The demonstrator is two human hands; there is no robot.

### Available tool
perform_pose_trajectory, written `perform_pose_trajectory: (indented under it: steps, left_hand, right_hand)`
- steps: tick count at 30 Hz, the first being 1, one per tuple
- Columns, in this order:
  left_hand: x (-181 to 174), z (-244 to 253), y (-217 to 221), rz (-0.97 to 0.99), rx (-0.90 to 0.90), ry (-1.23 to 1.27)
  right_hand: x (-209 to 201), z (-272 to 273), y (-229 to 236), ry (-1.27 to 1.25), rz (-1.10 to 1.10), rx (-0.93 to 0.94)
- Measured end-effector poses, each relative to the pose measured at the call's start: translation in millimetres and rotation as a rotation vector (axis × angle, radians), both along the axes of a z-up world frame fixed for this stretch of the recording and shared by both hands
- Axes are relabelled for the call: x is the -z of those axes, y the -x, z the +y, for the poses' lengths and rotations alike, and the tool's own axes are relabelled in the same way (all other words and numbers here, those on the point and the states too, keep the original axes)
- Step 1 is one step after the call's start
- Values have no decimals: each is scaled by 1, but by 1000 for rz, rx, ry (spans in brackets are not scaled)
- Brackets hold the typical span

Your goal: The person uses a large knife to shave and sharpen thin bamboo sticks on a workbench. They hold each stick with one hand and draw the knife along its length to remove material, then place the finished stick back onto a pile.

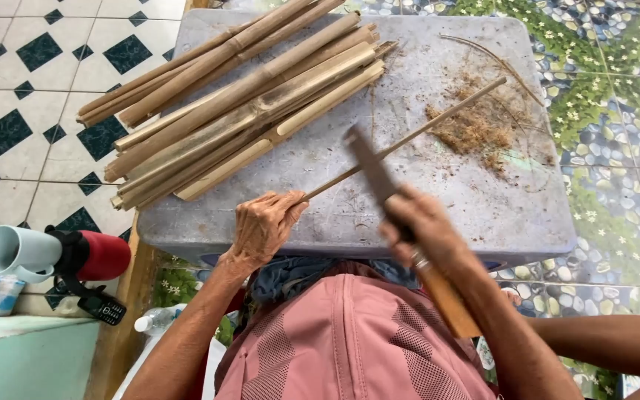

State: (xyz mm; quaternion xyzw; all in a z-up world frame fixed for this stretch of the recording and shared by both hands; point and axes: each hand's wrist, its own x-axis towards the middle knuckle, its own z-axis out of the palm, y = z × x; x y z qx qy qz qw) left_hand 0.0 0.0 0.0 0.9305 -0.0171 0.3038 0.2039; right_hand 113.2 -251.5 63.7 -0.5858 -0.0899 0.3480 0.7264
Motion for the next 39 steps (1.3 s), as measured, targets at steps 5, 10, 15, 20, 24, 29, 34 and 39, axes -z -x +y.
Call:
perform_pose_trajectory:
  steps: [5, 10, 15, 20, 24, 29, 34, 39]
  left_hand:
    - [7, 1, 2, -20, -43, -117]
    - [7, -1, 4, -49, -61, -203]
    - [8, -3, 4, -44, -10, -205]
    - [14, 9, -5, 143, 99, 340]
    - [-8, 5, -4, 309, 227, 774]
    - [-18, 7, 1, 407, 293, 1053]
    - [-13, 6, 4, 428, 360, 1156]
    - [-27, -2, 3, 544, 377, 1369]
  right_hand:
    - [13, -4, 2, -15, 45, -79]
    - [20, -48, -49, 33, -87, 41]
    - [32, -104, -104, 89, -159, 242]
    - [5, -109, -89, 37, -153, 409]
    - [-13, -45, -33, 96, -137, 194]
    - [-9, 11, 20, -4, -42, -188]
    - [6, 17, 20, -93, -17, -437]
    - [-8, 14, 19, -153, -43, -302]
